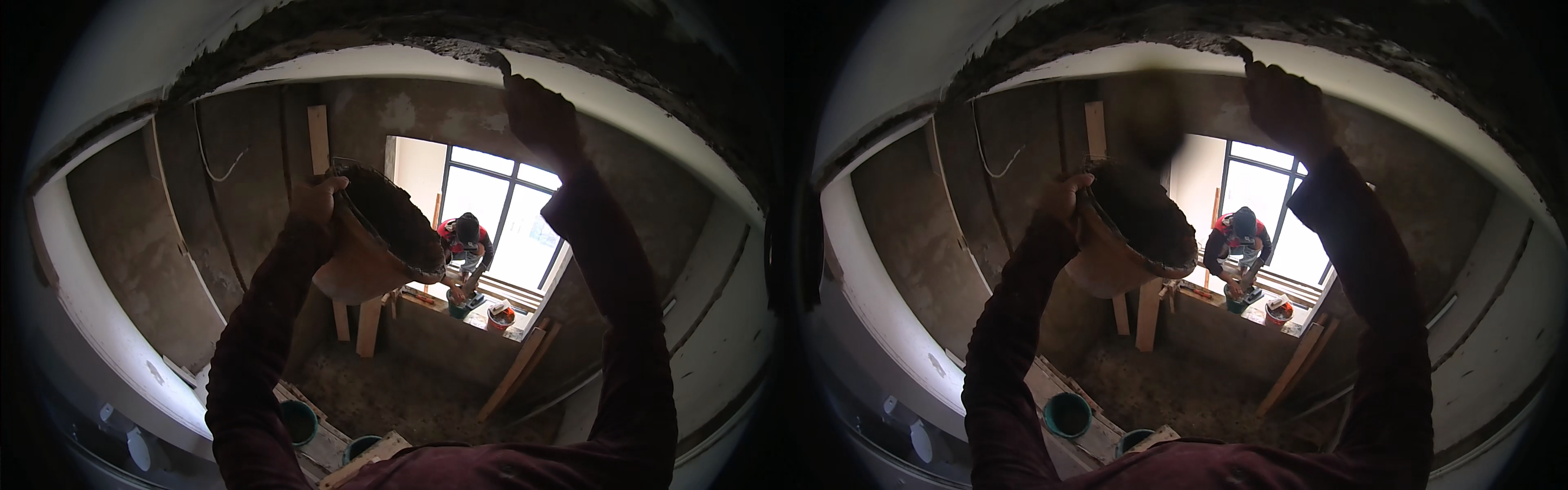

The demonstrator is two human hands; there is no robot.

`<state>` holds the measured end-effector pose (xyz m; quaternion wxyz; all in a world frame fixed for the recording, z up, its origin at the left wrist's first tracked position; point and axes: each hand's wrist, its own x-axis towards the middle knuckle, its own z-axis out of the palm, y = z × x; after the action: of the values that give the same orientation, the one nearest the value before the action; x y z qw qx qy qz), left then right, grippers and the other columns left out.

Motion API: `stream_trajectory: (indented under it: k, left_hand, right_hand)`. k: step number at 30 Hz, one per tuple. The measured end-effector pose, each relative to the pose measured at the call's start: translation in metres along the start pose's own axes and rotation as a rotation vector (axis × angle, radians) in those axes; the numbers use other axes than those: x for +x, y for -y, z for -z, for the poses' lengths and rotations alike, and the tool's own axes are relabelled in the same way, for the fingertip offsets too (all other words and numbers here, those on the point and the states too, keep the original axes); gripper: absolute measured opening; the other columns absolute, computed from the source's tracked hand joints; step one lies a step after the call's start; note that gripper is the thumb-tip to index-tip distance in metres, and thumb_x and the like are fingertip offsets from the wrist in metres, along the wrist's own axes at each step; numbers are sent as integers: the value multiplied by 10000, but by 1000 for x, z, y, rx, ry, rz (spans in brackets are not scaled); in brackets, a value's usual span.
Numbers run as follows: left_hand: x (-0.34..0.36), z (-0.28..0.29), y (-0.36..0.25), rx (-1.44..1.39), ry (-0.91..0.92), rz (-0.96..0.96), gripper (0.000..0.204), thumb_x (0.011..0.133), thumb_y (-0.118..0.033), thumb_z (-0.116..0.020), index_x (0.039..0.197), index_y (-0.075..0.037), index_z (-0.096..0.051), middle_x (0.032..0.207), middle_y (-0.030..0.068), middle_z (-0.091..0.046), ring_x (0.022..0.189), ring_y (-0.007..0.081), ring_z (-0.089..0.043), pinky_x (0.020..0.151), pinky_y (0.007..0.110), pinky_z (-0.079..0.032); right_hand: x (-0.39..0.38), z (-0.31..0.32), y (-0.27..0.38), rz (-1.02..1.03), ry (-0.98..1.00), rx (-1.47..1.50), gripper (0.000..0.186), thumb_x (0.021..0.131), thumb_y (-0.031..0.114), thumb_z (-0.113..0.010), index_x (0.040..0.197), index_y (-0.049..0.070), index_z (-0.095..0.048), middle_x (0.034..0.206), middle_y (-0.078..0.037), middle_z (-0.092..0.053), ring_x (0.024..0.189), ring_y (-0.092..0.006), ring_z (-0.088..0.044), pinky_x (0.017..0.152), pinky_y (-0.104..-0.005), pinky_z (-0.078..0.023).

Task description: The person applies plaster to the upper edge of a doorway using a trowel while holding a bucket of plaster by hand.

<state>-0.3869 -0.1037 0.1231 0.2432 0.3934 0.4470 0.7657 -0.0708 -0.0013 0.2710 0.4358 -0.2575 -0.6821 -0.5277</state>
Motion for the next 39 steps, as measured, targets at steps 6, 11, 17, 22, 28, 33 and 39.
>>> stream_trajectory:
  k: [6, 11, 17, 22, 28, 33, 39]
  left_hand:
    - [-6, -5, 2, 27, 82, -160, 192, 746, -99, -704, 850, 57, -658, 766, 84, -644, 670, 166, -602, 591, 303, -471]
    - [21, -7, -12, -180, 116, 103, 188, 772, -87, -676, 895, 49, -632, 773, 80, -637, 660, 168, -608, 585, 298, -485]
    - [22, -23, -24, -136, 129, 90, 180, 783, -66, -661, 918, 41, -611, 789, 82, -632, 649, 167, -615, 578, 294, -499]
    - [18, -27, -27, -141, 155, 37, 144, 778, -68, -665, 871, 35, -625, 755, 89, -637, 608, 164, -611, 539, 286, -487]
    - [19, -14, -28, -174, 131, 87, 147, 774, -69, -665, 859, 49, -646, 720, 97, -638, 601, 175, -613, 552, 290, -485]
    - [40, 17, -20, 139, 193, -139, 148, 798, -105, -635, 908, -6, -644, 805, 68, -633, 729, 162, -604, 673, 293, -483]
    - [30, -28, -58, 241, 8, -22, 131, 793, -111, -654, 882, -17, -638, 782, 52, -617, 680, 150, -579, 617, 293, -472]
  right_hand:
    - [0, 11, -27, -59, 25, -63, 238, 898, 344, -525, 919, 112, -573, 676, -77, -600, 604, -251, -632, 560, -378, -526]
    - [-33, 40, -26, -252, 159, -57, 283, 888, 342, -554, 1033, 114, -638, 831, -87, -662, 797, -255, -646, 700, -395, -514]
    - [-67, -5, -41, 31, -236, 45, 250, 850, 320, -620, 1028, 147, -648, 866, -57, -641, 829, -258, -628, 689, -411, -512]
    - [-6, -11, 12, -166, 36, 222, 242, 851, 348, -611, 985, 149, -640, 848, -55, -627, 831, -268, -622, 688, -415, -502]
    - [1, -25, 8, -196, -106, 343, 252, 841, 337, -632, 980, 127, -645, 830, -58, -630, 787, -241, -635, 657, -383, -507]
    - [-5, -16, -22, -233, -193, 574, 295, 816, 349, -671, 957, 90, -687, 819, -72, -676, 716, -235, -664, 666, -343, -525]
    - [-44, 8, -61, -258, -71, 561, 254, 824, 318, -662, 918, 83, -683, 768, -93, -673, 719, -226, -663, 660, -338, -523]
